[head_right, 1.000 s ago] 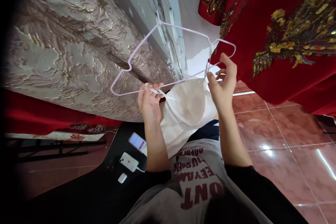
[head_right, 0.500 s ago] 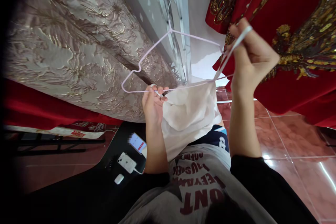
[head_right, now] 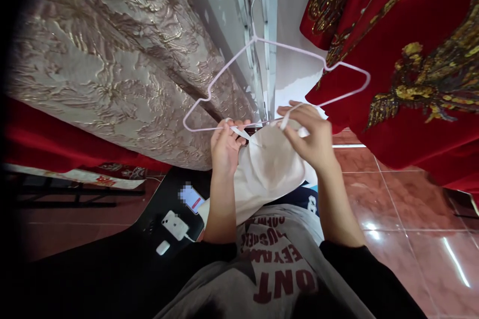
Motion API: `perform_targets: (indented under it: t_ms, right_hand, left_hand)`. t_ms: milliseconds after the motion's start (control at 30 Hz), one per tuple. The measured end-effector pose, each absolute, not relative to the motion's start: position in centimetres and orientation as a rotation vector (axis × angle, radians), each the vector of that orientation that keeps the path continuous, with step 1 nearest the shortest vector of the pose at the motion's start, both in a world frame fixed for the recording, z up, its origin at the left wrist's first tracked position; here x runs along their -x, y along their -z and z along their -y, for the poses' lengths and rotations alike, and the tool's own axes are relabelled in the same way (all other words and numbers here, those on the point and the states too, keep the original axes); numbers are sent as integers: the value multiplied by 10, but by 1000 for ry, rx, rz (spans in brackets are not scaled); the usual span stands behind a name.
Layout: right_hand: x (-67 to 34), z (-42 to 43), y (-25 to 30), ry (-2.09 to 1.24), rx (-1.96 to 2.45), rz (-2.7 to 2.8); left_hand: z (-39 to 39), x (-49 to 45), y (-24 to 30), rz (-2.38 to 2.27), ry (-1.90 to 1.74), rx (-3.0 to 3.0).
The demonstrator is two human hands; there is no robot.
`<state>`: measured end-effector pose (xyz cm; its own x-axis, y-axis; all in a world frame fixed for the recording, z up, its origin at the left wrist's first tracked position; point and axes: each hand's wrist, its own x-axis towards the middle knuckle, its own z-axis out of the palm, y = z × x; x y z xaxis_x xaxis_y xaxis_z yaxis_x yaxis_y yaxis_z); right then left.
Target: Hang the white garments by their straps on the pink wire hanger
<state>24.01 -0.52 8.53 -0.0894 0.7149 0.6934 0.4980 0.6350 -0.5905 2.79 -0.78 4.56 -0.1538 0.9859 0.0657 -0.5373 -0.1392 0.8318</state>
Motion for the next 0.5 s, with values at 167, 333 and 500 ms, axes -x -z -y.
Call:
perform_targets:
  t_ms: [167,333,500]
  right_hand:
    - [-230,-10,-69,-329,1053,1941]
    - [-231,0,-65,-313,1016,1837]
    - [-233,2,-70,-347,1008,1862]
  left_hand:
    - [15,-15,-29,-962,-1782,-814]
    - [22,25,-24,-1405,-2278,-897]
    - [10,53,-40,-1422,-2434,-934]
